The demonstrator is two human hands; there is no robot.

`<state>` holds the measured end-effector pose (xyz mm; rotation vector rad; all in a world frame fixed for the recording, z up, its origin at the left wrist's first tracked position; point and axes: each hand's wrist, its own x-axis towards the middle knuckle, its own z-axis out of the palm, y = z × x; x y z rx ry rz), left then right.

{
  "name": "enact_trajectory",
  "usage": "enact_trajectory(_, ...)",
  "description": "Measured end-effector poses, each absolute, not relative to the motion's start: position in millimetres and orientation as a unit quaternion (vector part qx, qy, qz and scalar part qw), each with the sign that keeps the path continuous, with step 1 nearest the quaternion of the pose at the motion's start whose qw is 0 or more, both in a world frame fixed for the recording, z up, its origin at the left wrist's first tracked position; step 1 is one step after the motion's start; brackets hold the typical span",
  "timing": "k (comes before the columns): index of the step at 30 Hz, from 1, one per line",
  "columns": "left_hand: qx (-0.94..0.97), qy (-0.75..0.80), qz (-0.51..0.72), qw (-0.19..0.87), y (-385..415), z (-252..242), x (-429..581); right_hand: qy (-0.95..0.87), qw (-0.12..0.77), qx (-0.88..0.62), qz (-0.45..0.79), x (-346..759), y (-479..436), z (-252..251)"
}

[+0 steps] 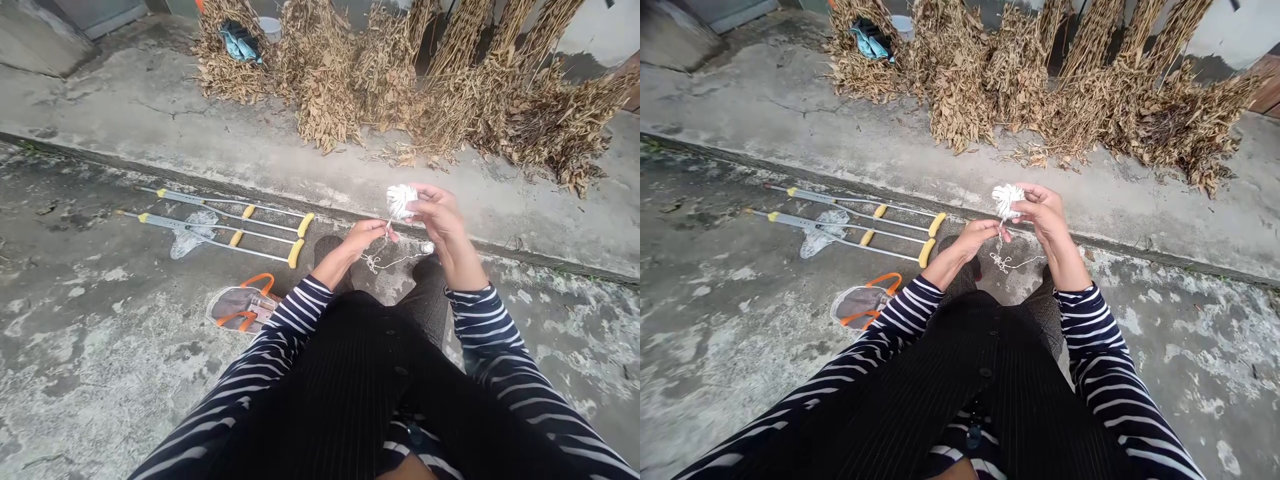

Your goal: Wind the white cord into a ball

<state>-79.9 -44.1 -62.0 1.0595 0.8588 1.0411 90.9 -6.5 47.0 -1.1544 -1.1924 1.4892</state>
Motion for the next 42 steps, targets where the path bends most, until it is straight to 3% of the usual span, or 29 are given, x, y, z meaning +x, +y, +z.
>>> enact_trajectory(10, 0.406, 0.388, 0.447, 0.696, -23.9, -68.3, -70.6, -0.54, 0.434, -0.427, 0.581, 73.4, -28.3, 54.9)
enact_trajectory(31, 0.381, 0.453, 0.378, 0.712, -32.6, -129.8, -72.8, -0.564, 0.476, -0.386, 0.554, 86.4, -34.5, 98.3)
enact_trajectory(37, 0.441, 0.306, 0.282, 0.795, -72.2, -110.6, -80.0, -0.617, 0.505, -0.418, 0.435, 97.8, 8.5, 68.6)
enact_trajectory(42, 0.428, 0.182, 0.27, 0.843, -101.6, -67.6, -88.4, -0.708, 0.454, -0.412, 0.35, 108.9, 28.1, 31.2)
